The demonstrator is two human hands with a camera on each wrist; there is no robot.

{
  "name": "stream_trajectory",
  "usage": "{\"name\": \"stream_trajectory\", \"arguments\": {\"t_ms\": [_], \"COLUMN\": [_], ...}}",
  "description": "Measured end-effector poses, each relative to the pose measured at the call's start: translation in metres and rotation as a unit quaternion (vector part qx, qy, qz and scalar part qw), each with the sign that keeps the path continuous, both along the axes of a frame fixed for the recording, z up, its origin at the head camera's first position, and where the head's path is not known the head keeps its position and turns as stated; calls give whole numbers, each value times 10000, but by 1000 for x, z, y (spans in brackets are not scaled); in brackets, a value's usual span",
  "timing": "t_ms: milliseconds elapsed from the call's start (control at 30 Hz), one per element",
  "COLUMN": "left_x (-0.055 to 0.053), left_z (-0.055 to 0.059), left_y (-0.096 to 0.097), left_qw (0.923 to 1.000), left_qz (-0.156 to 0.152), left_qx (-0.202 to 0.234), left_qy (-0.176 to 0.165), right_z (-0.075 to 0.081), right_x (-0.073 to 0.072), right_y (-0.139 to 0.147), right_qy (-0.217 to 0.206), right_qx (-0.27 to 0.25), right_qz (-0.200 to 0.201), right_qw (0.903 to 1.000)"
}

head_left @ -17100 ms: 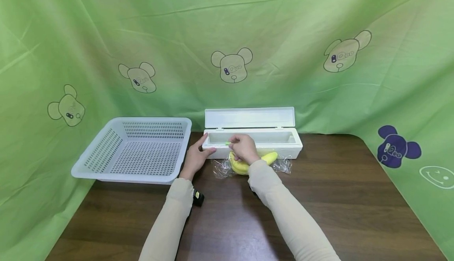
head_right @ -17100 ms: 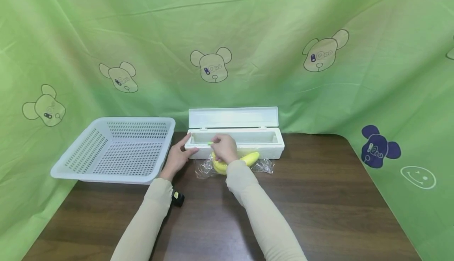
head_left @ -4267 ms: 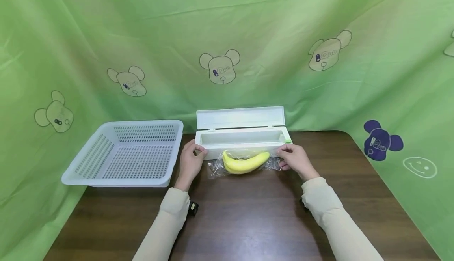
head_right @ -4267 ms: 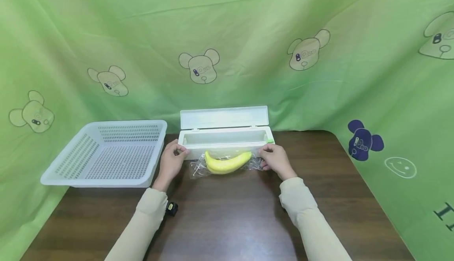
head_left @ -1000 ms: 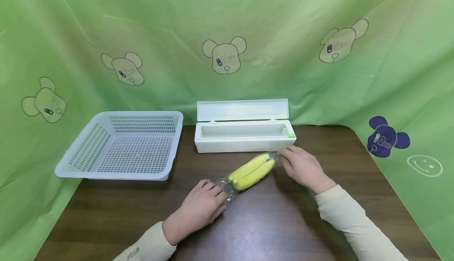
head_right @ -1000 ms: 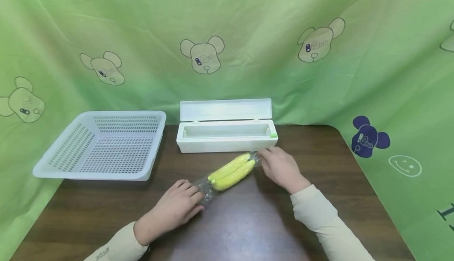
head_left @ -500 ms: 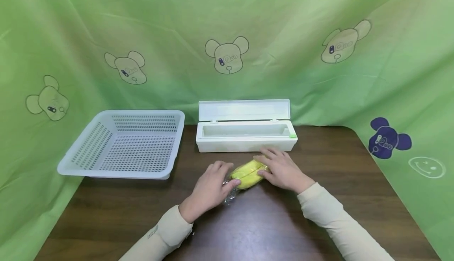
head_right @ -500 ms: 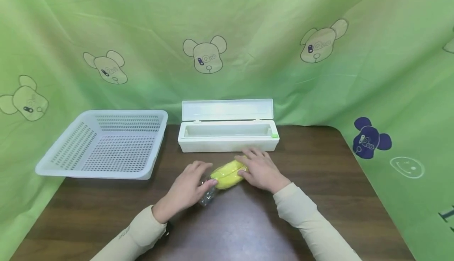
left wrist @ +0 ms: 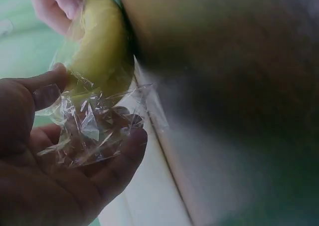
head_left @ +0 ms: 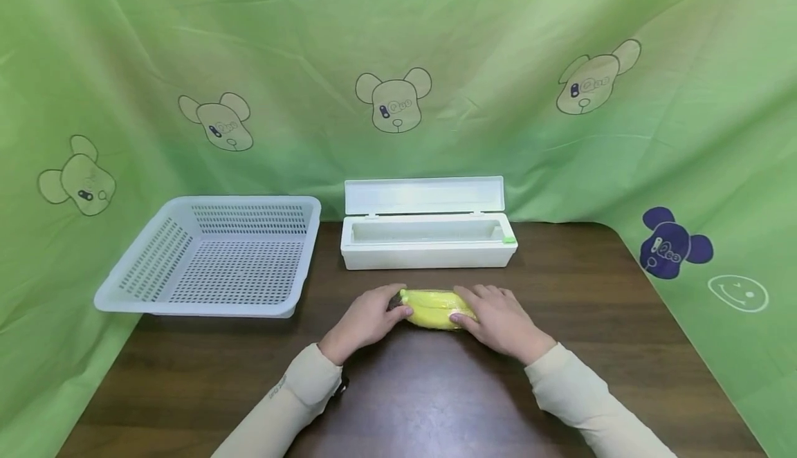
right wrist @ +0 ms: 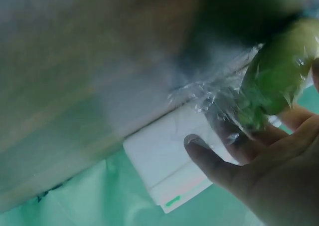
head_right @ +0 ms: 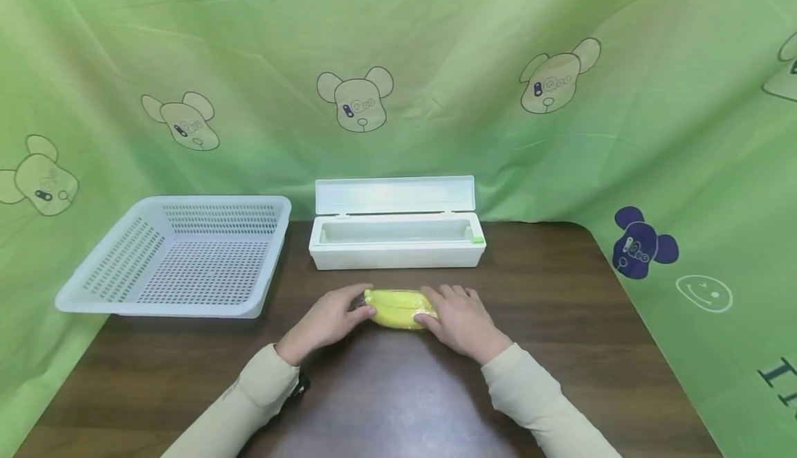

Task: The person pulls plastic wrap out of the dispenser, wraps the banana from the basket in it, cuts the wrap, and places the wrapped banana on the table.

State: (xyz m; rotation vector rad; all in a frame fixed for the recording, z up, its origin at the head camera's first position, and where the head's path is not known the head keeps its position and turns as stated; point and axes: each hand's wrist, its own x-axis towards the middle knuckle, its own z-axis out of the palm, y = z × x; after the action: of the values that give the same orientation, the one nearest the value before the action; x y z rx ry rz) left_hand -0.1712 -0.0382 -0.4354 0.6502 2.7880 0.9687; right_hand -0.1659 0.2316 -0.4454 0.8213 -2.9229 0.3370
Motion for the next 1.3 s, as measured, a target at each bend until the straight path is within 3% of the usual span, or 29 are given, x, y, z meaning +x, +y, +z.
{"name": "stream_trajectory", "arguments": {"t_ms": [100, 267, 333, 433, 600, 767, 967, 1100, 1200, 1300], "left_x": [-4, -3, -2, -2, -3, -2, -1, 7, 20, 29], "left_z": [-1, -7, -8, -9, -8, -10, -9, -8, -7, -4], "left_y": [0, 3, 3, 2, 1, 13, 19, 15, 12, 12], "left_qw": [9999, 9970, 9956, 9975, 9968, 9929, 9953, 9946, 9885, 9871], "left_qz": [-106, -241, -293, -336, -191, -254, 112, 398, 183, -167], "left_qx": [-7, -612, -792, -621, 208, 448, 130, -606, -1202, -1086], "left_qy": [56, 407, 404, 97, -749, -1071, -956, -745, -898, -1162], "right_z": [-2, -7, -9, -10, -11, -10, -8, -7, -6, -5], "right_x": [7, 13, 15, 17, 21, 25, 28, 29, 28, 28], "right_y": [-3, -10, -11, -12, -12, -15, -16, -16, -15, -16], "right_qy": [75, 44, -3, -113, -265, -472, -453, -533, -600, -630], "right_qx": [4, 58, 87, 49, -39, 86, 203, 100, 49, 49], "right_qz": [-128, -264, -270, -234, -158, -161, -157, -183, -205, -218], "right_qw": [9999, 9996, 9996, 9996, 9995, 9987, 9986, 9984, 9980, 9978]}}
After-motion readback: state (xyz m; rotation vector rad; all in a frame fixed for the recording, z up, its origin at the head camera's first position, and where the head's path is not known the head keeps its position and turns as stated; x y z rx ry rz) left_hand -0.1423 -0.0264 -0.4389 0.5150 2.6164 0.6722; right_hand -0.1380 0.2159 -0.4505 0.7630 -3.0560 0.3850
